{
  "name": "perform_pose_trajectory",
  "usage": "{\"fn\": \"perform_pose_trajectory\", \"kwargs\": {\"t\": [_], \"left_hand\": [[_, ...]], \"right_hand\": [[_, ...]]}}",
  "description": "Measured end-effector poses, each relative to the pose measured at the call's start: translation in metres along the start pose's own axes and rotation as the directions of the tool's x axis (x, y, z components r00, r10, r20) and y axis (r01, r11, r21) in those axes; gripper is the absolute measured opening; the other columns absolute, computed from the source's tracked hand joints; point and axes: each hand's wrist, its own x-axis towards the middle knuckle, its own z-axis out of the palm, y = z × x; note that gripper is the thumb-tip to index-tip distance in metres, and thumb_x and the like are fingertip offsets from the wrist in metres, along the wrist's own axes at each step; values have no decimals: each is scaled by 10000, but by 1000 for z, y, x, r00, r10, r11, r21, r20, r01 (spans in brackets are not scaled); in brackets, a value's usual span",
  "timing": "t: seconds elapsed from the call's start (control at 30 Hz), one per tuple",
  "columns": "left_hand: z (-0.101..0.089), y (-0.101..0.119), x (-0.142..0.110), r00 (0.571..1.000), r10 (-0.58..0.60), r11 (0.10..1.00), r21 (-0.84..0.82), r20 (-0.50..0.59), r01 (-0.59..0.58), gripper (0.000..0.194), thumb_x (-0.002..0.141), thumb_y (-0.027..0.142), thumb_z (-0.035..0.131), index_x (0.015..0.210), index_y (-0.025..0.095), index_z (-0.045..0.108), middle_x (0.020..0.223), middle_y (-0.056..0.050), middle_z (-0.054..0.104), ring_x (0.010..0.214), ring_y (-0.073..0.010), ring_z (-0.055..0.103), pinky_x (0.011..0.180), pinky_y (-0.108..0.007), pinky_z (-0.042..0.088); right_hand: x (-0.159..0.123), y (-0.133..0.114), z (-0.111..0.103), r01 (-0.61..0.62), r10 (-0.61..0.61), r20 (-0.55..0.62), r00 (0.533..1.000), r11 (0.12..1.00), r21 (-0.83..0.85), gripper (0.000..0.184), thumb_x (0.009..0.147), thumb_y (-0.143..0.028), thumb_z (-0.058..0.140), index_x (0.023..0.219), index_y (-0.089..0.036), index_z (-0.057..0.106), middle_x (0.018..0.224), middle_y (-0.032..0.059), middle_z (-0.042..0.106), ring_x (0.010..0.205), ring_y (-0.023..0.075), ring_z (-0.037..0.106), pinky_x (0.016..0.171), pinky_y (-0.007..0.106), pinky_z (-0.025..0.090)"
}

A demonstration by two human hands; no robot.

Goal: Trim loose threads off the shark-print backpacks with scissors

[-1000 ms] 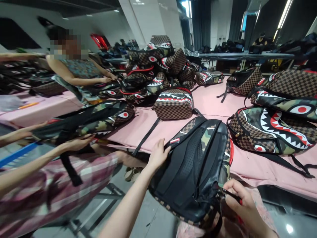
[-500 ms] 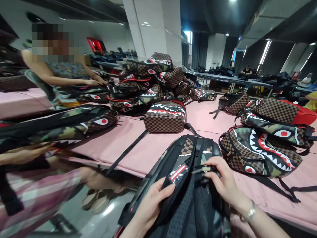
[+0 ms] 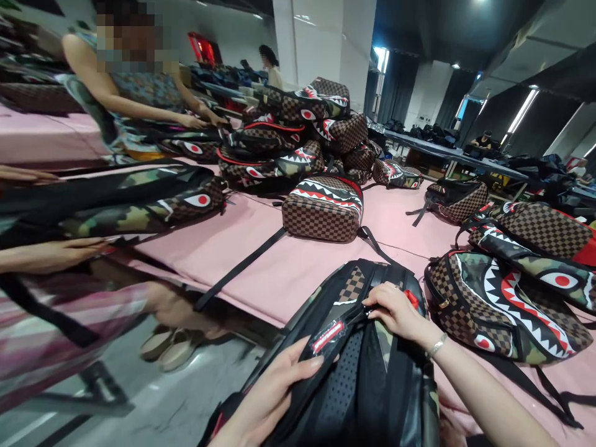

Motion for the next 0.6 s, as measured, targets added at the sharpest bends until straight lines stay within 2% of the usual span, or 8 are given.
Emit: {"fn": "perform_pose_trajectory", "kwargs": {"t": [0.2, 0.4, 0.6], "left_hand": [[-10, -1, 6, 998, -5, 997, -78, 62, 10, 327, 597, 216, 762, 916, 181, 699, 786, -51, 693, 715, -158, 611, 680, -231, 463], [-15, -2, 8, 999, -13, 998, -63, 39, 15, 246, 603, 235, 753, 832, 165, 696, 722, -23, 665, 573, -96, 532, 567, -185, 418], [-12, 3, 7, 999, -35, 998, -53, 41, 37, 275, 615, 241, 738, 869, 150, 684, 678, -9, 622, 560, -91, 486, 498, -168, 361]], "right_hand": [[13, 4, 4, 33, -38, 58, 998, 997, 76, 179, 878, -335, 525, 960, -182, 571, 909, 74, 613, 883, 190, 547, 785, 351, 453], [15, 7, 10, 38, -49, 71, 996, 989, 143, 189, 884, -342, 515, 984, -190, 566, 905, 70, 606, 873, 179, 552, 784, 341, 460], [20, 5, 12, 58, -67, 75, 995, 992, 111, 167, 891, -299, 513, 1011, -191, 558, 901, 74, 590, 873, 182, 537, 772, 342, 454]]}}
